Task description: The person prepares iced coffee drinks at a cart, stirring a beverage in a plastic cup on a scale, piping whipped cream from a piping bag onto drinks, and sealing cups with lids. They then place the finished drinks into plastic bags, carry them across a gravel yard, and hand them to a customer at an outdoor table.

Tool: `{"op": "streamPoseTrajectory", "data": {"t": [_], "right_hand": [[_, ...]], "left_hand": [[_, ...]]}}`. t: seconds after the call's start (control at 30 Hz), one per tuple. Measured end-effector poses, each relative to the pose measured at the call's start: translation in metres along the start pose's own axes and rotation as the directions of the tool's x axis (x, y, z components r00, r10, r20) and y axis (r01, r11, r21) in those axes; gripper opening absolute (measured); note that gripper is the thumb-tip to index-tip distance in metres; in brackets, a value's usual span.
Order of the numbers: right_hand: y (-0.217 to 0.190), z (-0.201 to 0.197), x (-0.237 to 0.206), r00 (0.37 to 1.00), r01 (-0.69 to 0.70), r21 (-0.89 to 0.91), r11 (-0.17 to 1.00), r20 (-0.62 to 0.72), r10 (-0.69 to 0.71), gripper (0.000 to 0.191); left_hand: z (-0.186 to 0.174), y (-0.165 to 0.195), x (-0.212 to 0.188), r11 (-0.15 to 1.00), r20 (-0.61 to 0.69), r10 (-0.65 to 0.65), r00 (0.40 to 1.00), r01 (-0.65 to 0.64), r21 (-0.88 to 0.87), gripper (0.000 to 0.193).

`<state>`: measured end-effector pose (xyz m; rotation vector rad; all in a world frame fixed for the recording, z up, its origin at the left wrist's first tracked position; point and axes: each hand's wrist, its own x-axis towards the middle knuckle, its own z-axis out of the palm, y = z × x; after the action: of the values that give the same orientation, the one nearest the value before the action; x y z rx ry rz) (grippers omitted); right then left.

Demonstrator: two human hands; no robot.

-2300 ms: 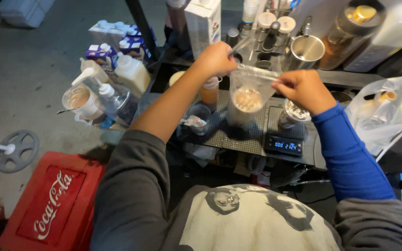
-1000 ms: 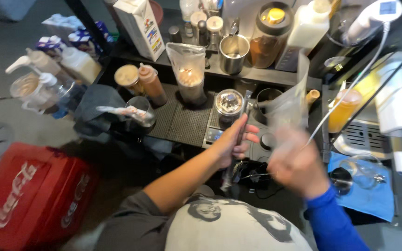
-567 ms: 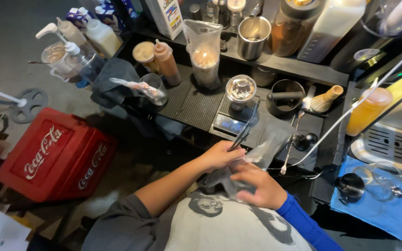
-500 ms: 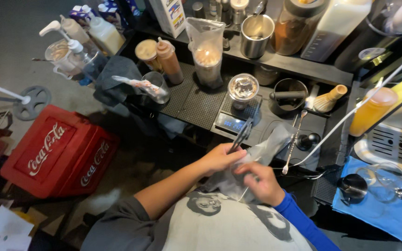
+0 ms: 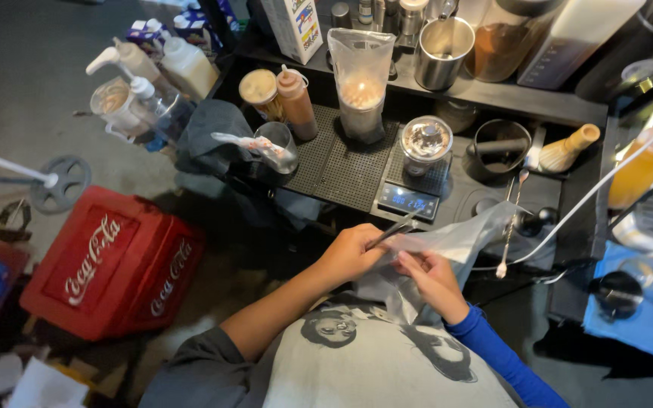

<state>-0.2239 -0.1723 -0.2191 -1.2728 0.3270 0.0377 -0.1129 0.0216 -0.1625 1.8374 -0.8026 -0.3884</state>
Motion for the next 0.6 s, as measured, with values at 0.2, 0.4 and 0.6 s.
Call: {"op": "streamPoseTrajectory", "data": {"t": [0.2,0.4,0.6], "right_hand": [[0.032,0.043,-0.014,0.972,0.121,0.061,0.991,-0.211,-0.105,0.028],[0.044,0.04,-0.035,0.983,0.136,0.726,0.674,-0.183,-0.001,0.021],[0.088,-0.001,-0.096,0.826,-0.375,-0.023,0.927,-0.461,0.323,0.027]], "left_hand": [[-0.021,-0.037,0.004,0.993,0.164,-0.103,0.981,0.093,0.07,0.042],[-0.013,-0.097,0.002,0.837,0.475,-0.212,0.854,0.409,-0.362,0.046],[-0.008,-0.149,0.026,0.798,0.661,-0.529,0.532,0.577,0.174,0.027]]}}
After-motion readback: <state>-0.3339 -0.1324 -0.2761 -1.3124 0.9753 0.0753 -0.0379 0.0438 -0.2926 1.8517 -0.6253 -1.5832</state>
